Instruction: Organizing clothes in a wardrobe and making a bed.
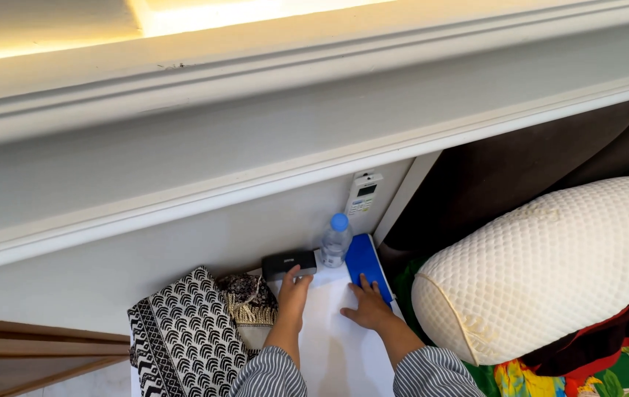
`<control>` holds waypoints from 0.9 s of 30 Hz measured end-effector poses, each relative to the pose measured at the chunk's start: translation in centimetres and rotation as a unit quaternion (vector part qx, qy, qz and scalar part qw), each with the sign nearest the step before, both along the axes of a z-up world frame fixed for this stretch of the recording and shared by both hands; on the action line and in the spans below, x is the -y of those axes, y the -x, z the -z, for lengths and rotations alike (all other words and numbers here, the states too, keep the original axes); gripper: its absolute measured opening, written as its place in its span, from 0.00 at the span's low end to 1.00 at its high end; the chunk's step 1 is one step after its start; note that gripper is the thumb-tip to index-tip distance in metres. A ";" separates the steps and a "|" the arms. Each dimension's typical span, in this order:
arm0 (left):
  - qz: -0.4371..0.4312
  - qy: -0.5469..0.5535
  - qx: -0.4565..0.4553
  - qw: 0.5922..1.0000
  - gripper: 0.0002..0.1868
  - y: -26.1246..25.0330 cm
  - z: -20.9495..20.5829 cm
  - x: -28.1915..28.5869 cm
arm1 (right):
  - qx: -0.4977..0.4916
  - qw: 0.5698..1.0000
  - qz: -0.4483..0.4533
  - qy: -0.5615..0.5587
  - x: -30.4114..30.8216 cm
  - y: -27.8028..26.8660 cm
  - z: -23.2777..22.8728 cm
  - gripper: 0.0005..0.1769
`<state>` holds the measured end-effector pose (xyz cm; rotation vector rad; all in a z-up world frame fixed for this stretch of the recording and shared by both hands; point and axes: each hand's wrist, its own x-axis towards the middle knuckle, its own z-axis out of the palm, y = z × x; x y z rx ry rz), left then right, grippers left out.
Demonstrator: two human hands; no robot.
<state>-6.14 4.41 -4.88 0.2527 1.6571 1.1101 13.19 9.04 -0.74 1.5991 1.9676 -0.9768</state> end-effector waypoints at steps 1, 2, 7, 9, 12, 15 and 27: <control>0.001 0.001 0.002 1.000 0.35 0.1 0.0 0.1 | 0.002 1.000 0.001 0.001 0.0 0.0 -0.1 0.49; 0.004 -0.004 0.005 1.000 0.34 0.1 0.0 0.1 | -0.002 1.000 0.006 0.000 0.1 0.0 -0.3 0.47; 0.040 -0.002 0.025 0.999 0.32 -0.3 0.4 1.1 | -0.047 0.998 0.030 -0.034 1.1 -0.3 0.1 0.42; 0.067 -0.028 0.067 0.995 0.31 -1.2 0.2 1.8 | -0.076 0.990 0.072 -0.094 1.8 -0.4 -0.5 0.39; 0.107 -0.044 0.100 0.988 0.31 -3.4 -1.7 2.7 | -0.095 0.979 0.131 -0.124 3.1 -0.4 -2.2 0.35; 0.158 -0.048 0.129 0.978 0.29 -5.2 -5.4 4.0 | -0.124 0.968 0.178 -0.126 5.2 -0.9 -5.8 0.33; 0.318 -0.105 0.187 0.923 0.26 -14.2 -14.1 6.8 | -0.271 0.852 0.357 -0.270 13.6 -10.2 -9.5 0.27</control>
